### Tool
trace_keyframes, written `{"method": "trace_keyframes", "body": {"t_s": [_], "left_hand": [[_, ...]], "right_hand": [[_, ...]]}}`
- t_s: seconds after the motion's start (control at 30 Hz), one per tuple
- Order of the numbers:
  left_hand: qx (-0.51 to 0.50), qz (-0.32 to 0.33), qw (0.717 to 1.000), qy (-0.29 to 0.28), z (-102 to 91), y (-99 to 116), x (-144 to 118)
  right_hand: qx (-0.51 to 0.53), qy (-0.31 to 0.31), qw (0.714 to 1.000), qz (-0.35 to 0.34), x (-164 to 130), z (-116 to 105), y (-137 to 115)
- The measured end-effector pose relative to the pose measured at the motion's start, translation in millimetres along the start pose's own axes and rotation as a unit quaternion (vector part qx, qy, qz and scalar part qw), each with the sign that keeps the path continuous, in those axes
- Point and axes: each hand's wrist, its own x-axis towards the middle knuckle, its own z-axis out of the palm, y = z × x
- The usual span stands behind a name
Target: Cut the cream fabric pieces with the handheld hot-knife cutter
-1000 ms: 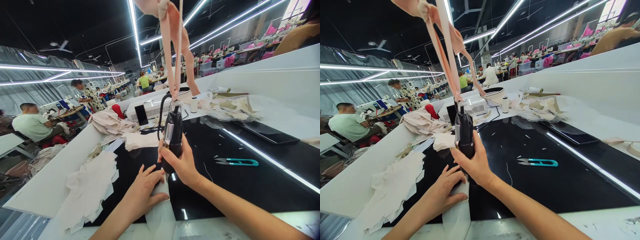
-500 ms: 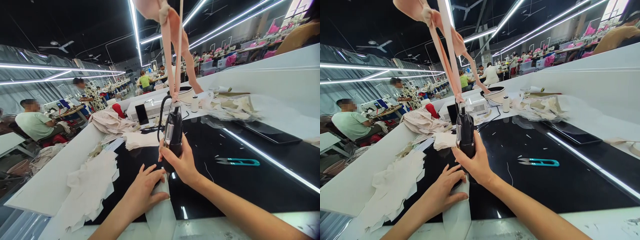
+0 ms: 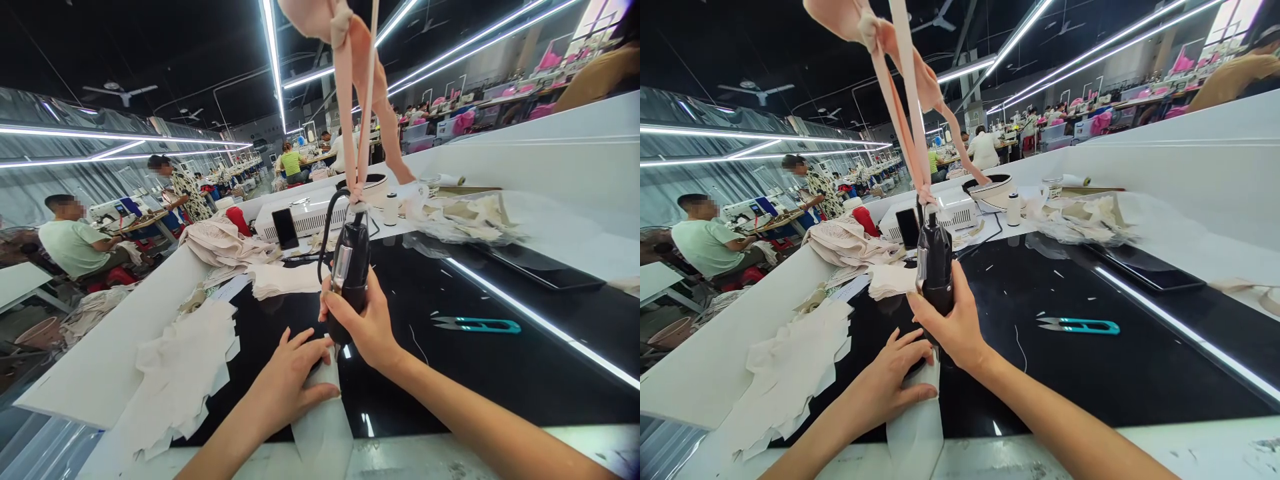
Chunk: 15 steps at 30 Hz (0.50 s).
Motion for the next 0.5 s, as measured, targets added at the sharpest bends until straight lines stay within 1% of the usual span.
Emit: {"method": "trace_keyframes", "body": {"t_s": [0.17, 0.3, 0.4, 0.5], "left_hand": [[0.001, 0.006, 1.0, 0.009, -0.7, 2, -1], [-0.001, 0.004, 1.0, 0.009, 0.2, 0, 0], [0.002, 0.009, 1.0, 0.011, 1.5, -1, 0], [0.001, 0.017, 1.0, 0.022, 1.4, -1, -1]], "right_hand": [[-0.019, 0.002, 1.0, 0.003, -1, 2, -3], [-0.002, 0.004, 1.0, 0.01, -3, 0, -4], [0.007, -0.004, 1.0, 0.011, -8, -1, -3], [-0.006, -0.012, 1.0, 0.012, -10, -1, -3]]}}
